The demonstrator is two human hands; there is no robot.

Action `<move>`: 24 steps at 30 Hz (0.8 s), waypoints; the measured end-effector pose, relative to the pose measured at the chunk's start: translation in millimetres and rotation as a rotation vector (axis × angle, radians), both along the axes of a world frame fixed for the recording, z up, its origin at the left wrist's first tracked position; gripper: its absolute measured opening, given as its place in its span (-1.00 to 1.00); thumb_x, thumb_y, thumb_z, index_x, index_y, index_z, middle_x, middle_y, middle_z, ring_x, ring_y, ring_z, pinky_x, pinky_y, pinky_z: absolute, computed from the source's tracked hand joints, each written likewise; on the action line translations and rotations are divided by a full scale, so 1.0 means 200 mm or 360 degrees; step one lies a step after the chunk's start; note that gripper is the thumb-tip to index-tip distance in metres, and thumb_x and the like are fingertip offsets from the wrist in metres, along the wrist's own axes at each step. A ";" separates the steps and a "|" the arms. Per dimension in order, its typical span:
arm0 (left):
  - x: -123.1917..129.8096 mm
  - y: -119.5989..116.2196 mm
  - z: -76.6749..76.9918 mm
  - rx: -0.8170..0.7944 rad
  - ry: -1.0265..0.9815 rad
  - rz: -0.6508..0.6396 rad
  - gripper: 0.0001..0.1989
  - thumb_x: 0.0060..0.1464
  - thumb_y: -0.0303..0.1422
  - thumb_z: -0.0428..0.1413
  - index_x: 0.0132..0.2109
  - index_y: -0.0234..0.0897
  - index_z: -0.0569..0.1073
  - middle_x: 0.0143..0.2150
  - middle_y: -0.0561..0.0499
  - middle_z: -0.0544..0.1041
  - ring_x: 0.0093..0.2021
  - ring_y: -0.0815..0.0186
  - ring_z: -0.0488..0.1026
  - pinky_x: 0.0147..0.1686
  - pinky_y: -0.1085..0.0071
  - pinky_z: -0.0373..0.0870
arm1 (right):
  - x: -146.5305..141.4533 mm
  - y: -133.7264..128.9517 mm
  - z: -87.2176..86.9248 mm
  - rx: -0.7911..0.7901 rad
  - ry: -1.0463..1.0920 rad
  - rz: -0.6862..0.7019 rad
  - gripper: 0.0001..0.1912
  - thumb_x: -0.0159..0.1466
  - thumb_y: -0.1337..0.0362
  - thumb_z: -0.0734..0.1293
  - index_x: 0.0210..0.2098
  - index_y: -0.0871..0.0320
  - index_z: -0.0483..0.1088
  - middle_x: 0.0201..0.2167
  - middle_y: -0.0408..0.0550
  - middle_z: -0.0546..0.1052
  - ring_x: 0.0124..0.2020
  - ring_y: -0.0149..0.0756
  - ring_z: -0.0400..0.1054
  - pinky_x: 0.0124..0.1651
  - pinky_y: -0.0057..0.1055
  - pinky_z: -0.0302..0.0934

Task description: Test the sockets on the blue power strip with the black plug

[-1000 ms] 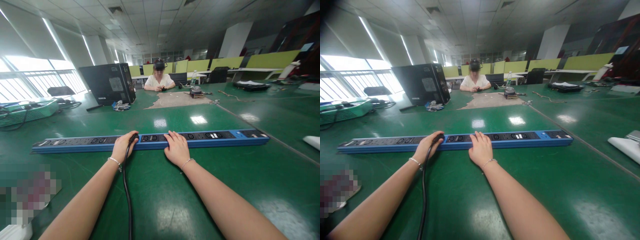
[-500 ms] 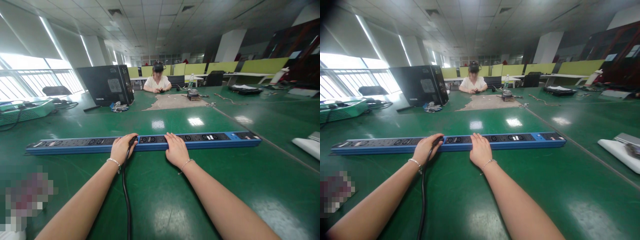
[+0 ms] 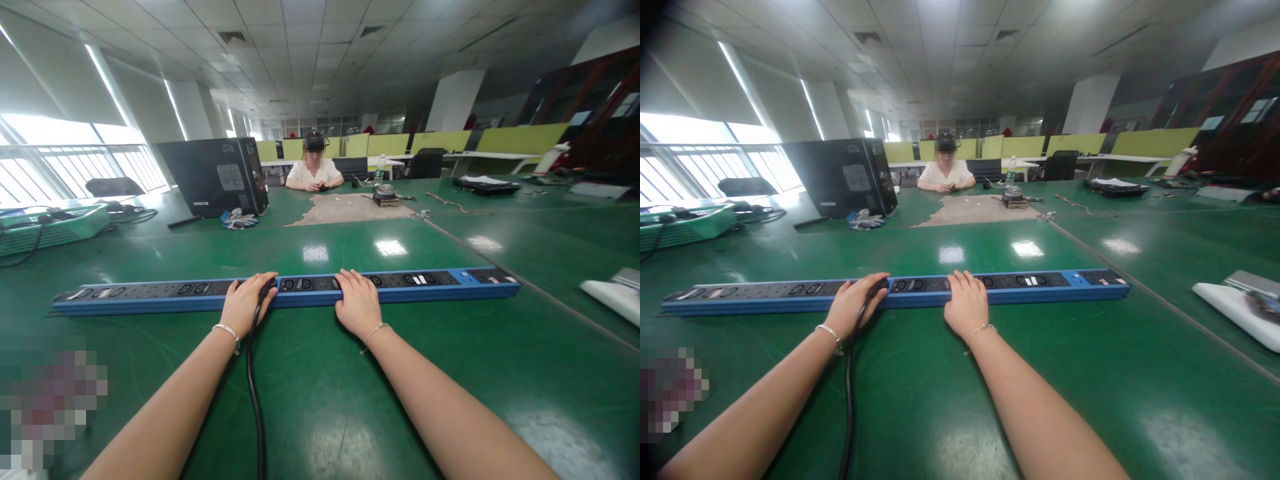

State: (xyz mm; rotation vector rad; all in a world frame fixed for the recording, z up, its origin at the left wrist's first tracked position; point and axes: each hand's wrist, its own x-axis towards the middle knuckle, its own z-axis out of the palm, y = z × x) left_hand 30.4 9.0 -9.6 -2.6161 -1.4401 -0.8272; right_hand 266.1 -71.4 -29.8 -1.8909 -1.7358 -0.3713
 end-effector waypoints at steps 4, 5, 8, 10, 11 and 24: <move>0.00 0.02 -0.05 -0.0004 -0.0057 0.0008 -0.68 0.15 -0.20 -0.09 0.05 0.04 0.30 0.02 0.04 0.47 0.03 0.22 0.38 0.14 0.02 -0.01 | 0.00 0.01 -0.01 0.0022 0.0022 -0.0012 -0.47 0.05 0.42 0.19 0.04 0.19 0.30 0.10 -0.02 0.35 0.16 -0.22 0.09 0.17 -0.25 -0.13; 0.01 0.03 -0.06 0.0002 -0.0090 0.0022 -0.69 0.15 -0.21 -0.08 0.04 0.03 0.31 0.00 0.04 0.49 0.01 0.22 0.39 0.14 0.02 -0.02 | 0.00 0.01 -0.01 0.0028 0.0027 -0.0015 -0.47 0.05 0.42 0.19 0.04 0.19 0.30 0.10 -0.02 0.35 0.16 -0.22 0.09 0.17 -0.26 -0.13; 0.01 0.05 -0.07 0.0025 -0.0265 0.0012 -0.71 0.13 -0.23 -0.05 -0.01 -0.04 0.36 -0.07 0.04 0.52 -0.05 0.23 0.43 0.15 0.07 0.02 | 0.00 0.02 -0.02 0.0045 0.0039 -0.0021 -0.47 0.04 0.42 0.18 0.03 0.17 0.30 0.09 -0.03 0.35 0.15 -0.22 0.09 0.17 -0.26 -0.13; 0.00 0.04 -0.04 0.0081 -0.0552 0.0067 -0.70 0.13 -0.22 -0.06 -0.01 -0.10 0.36 -0.07 0.02 0.52 -0.08 0.25 0.44 0.09 0.19 0.16 | 0.00 0.02 -0.02 0.0051 0.0049 -0.0022 -0.47 0.04 0.42 0.18 0.03 0.17 0.30 0.09 -0.03 0.35 0.15 -0.22 0.09 0.17 -0.26 -0.13; 0.00 0.03 -0.02 0.0118 -0.0718 0.0130 -0.68 0.14 -0.20 -0.07 0.01 -0.13 0.34 -0.05 0.00 0.51 -0.08 0.26 0.44 0.05 0.25 0.22 | 0.00 0.02 -0.02 0.0052 0.0053 -0.0021 -0.47 0.04 0.42 0.19 0.03 0.16 0.30 0.09 -0.02 0.35 0.15 -0.22 0.09 0.17 -0.26 -0.13; 0.35 -0.08 0.08 -0.0297 -0.0484 -0.0242 -0.65 0.11 -0.26 -0.03 0.05 -0.07 0.34 -0.10 0.06 0.54 -0.12 0.26 0.47 -0.07 0.33 0.36 | -0.02 0.02 -0.01 0.0063 0.0107 -0.0006 -0.49 0.05 0.42 0.19 0.02 0.19 0.30 0.08 0.02 0.36 0.14 -0.21 0.09 0.16 -0.24 -0.14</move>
